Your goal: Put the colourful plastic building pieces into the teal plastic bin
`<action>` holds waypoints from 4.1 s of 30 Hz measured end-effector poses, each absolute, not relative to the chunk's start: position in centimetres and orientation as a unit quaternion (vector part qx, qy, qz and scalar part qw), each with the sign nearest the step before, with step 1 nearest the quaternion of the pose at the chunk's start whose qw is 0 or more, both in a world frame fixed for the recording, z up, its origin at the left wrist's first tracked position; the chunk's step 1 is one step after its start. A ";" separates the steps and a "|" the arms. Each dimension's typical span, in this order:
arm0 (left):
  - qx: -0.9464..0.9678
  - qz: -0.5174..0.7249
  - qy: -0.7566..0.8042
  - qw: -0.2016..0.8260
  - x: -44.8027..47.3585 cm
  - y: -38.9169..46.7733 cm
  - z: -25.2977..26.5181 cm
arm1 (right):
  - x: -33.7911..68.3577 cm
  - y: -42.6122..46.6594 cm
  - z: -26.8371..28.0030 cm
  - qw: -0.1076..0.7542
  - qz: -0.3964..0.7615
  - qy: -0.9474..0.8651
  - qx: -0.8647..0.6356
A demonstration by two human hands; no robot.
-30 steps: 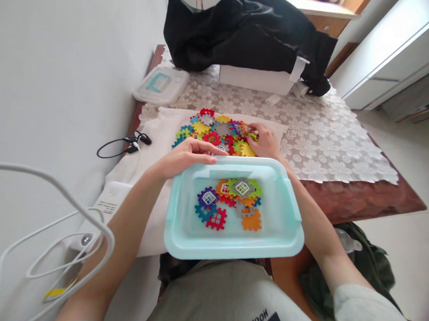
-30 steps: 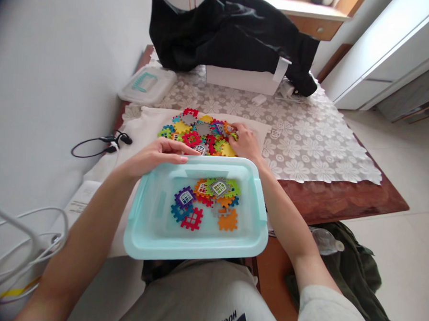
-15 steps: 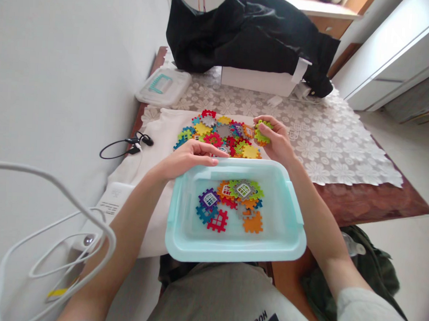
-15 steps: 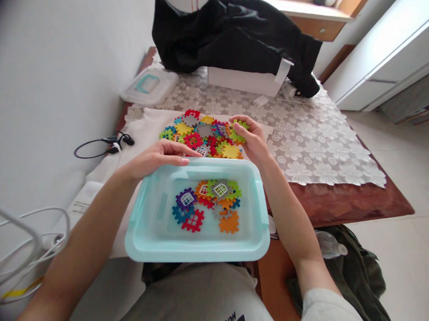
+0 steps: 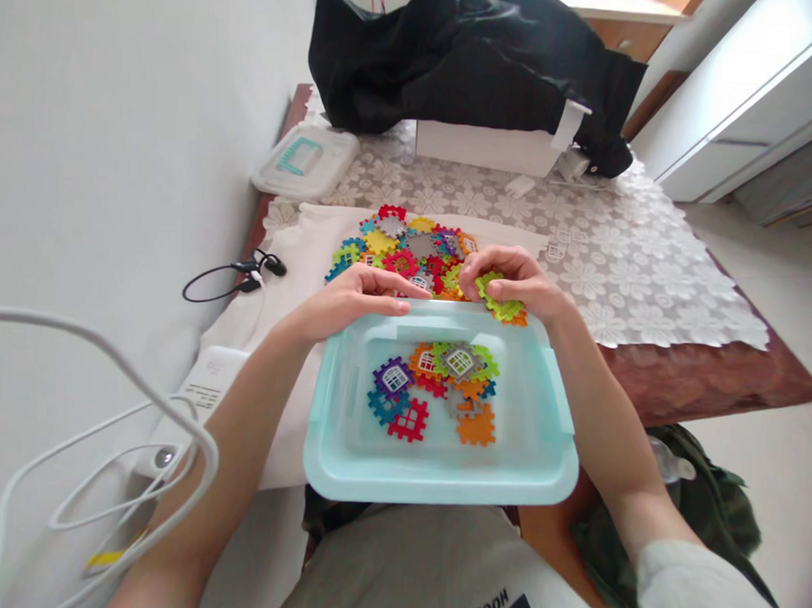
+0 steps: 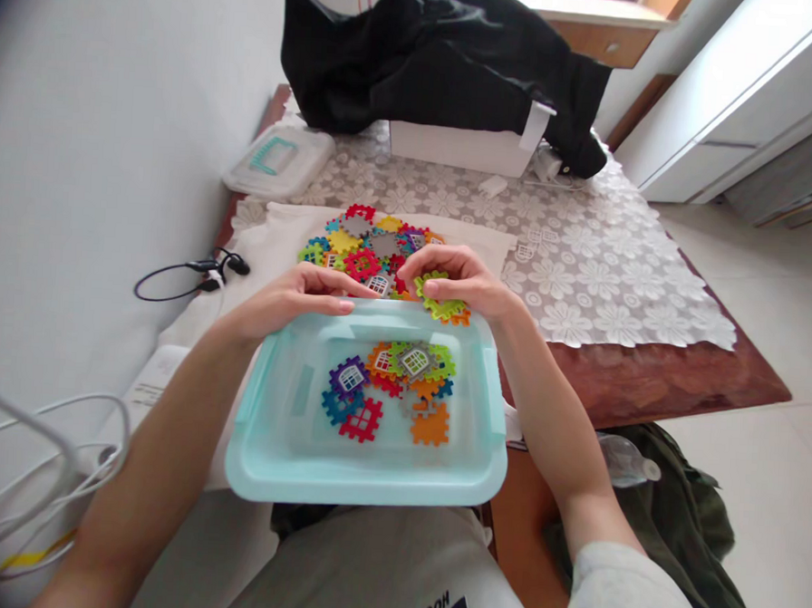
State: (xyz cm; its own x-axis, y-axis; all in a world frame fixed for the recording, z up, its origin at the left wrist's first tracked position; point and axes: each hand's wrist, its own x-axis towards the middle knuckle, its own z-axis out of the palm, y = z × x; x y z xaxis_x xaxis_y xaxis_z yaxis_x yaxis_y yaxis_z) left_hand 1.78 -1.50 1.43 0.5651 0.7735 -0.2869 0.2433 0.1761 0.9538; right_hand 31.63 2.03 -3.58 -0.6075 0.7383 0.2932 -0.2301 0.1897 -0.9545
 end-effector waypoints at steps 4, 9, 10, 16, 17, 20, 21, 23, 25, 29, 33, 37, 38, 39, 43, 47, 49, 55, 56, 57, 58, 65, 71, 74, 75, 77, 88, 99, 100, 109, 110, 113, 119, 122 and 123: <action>0.604 0.209 0.417 0.647 1.7 -1.4 1.4 | 31.2 1.4 -2.6 0.425 0.622 -0.641 -0.148; 0.598 0.210 0.416 0.652 1.7 -1.5 1.3 | 30.2 0.9 -2.7 0.441 0.636 -0.615 -0.152; 0.596 0.211 0.418 0.652 1.7 -1.5 1.3 | 30.0 1.2 -3.0 0.468 0.614 -0.608 -0.183; 0.605 0.233 0.434 0.626 1.7 -1.6 1.0 | 29.6 4.1 -6.7 0.491 0.313 -0.675 -0.453; 0.606 0.236 0.434 0.623 1.6 -1.5 0.9 | 29.6 4.3 -7.3 0.466 0.260 -0.696 -0.480; 0.608 0.240 0.431 0.622 1.7 -1.5 0.8 | 29.7 4.6 -8.8 0.374 0.176 -0.750 -0.517; 0.606 0.240 0.429 0.625 1.7 -1.6 0.8 | 29.6 4.5 -9.2 0.345 0.169 -0.762 -0.521; 0.602 0.238 0.426 0.633 1.7 -1.6 0.8 | 29.7 4.5 -9.6 0.308 0.162 -0.777 -0.524; 0.596 0.234 0.424 0.640 1.7 -1.6 0.8 | 29.8 4.6 -9.7 0.299 0.155 -0.781 -0.525; 0.593 0.228 0.423 0.646 1.8 -1.6 0.8 | 30.1 4.9 -9.6 0.303 0.145 -0.775 -0.535; 0.596 0.229 0.420 0.645 1.8 -1.5 0.8 | 30.1 4.9 -9.9 0.315 0.117 -0.748 -0.573; 0.590 0.229 0.418 0.652 1.8 -1.6 0.9 | 30.1 4.8 -10.0 0.292 0.153 -0.745 -0.580; 0.591 0.230 0.418 0.651 1.8 -1.6 0.9 | 30.1 4.9 -9.9 0.294 0.161 -0.745 -0.577; 0.591 0.230 0.418 0.650 1.8 -1.7 0.9 | 30.1 4.9 -9.8 0.300 0.166 -0.744 -0.574; 0.593 0.226 0.417 0.651 1.7 -1.6 0.8 | 30.1 4.9 -9.5 0.336 0.173 -0.731 -0.568; 0.608 0.220 0.417 0.638 1.6 -1.6 0.6 | 29.9 4.9 -9.4 0.375 0.168 -0.708 -0.575; 0.616 0.226 0.413 0.632 1.6 -1.6 0.6 | 29.9 4.9 -9.3 0.396 0.159 -0.700 -0.573; 0.622 0.226 0.407 0.629 1.6 -1.5 0.4 | 30.0 5.1 -9.7 0.440 0.147 -0.698 -0.546; 0.622 0.225 0.408 0.629 1.6 -1.5 0.3 | 30.0 5.2 -9.8 0.442 0.149 -0.701 -0.539; 0.623 0.224 0.408 0.629 1.6 -1.5 0.3 | 30.1 5.2 -10.0 0.439 0.152 -0.709 -0.531; 0.623 0.224 0.408 0.628 1.6 -1.4 0.2 | 30.1 5.2 -10.1 0.431 0.154 -0.720 -0.522; 0.628 0.223 0.409 0.623 1.6 -1.4 0.2 | 30.3 4.9 -10.1 0.342 0.117 -0.762 -0.537; 0.631 0.224 0.404 0.623 1.5 -1.3 0.2 | 30.5 5.1 -10.8 0.298 0.092 -0.748 -0.586; 0.631 0.223 0.403 0.625 1.5 -1.3 0.1 | 30.6 5.3 -10.9 0.295 0.105 -0.755 -0.576; 0.630 0.222 0.403 0.625 1.4 -1.3 0.1 | 30.7 5.3 -10.9 0.298 0.108 -0.755 -0.574; 0.629 0.222 0.403 0.626 1.4 -1.3 0.1 | 30.7 5.4 -10.9 0.303 0.108 -0.754 -0.573; 0.627 0.220 0.413 0.623 1.6 -1.4 0.4 | 30.8 5.6 -11.2 0.302 0.114 -0.742 -0.587; 0.616 0.220 0.419 0.630 1.6 -1.5 0.4 | 30.5 5.9 -10.0 0.423 0.196 -0.712 -0.525; 0.615 0.220 0.419 0.631 1.6 -1.5 0.4 | 30.5 5.9 -10.1 0.429 0.216 -0.708 -0.518; 0.615 0.221 0.415 0.633 1.7 -1.5 0.8 | 30.6 5.7 -9.0 0.504 0.302 -0.651 -0.480; 0.616 0.221 0.414 0.632 1.8 -1.5 0.8 | 30.7 5.6 -8.6 0.523 0.314 -0.639 -0.469; 0.617 0.220 0.411 0.634 1.7 -1.5 0.8 | 31.0 4.9 -7.3 0.553 0.366 -0.624 -0.415; 0.613 0.219 0.409 0.639 1.7 -1.5 0.7 | 31.0 2.7 -5.7 0.503 0.533 -0.610 -0.302; 0.615 0.216 0.408 0.639 1.8 -1.5 0.8 | 31.0 2.2 -5.2 0.438 0.607 -0.614 -0.253; 0.616 0.214 0.409 0.638 1.8 -1.5 0.8 | 31.1 2.1 -5.0 0.416 0.621 -0.620 -0.242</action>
State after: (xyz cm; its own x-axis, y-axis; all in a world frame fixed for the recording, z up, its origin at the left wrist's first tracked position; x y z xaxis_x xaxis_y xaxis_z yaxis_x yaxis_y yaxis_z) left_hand 1.80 -1.49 0.78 0.5739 0.7770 -0.2589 0.2314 0.1494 0.9613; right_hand 31.09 2.15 -4.99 -0.5380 0.8151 0.2150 -0.2164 0.1130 -0.9697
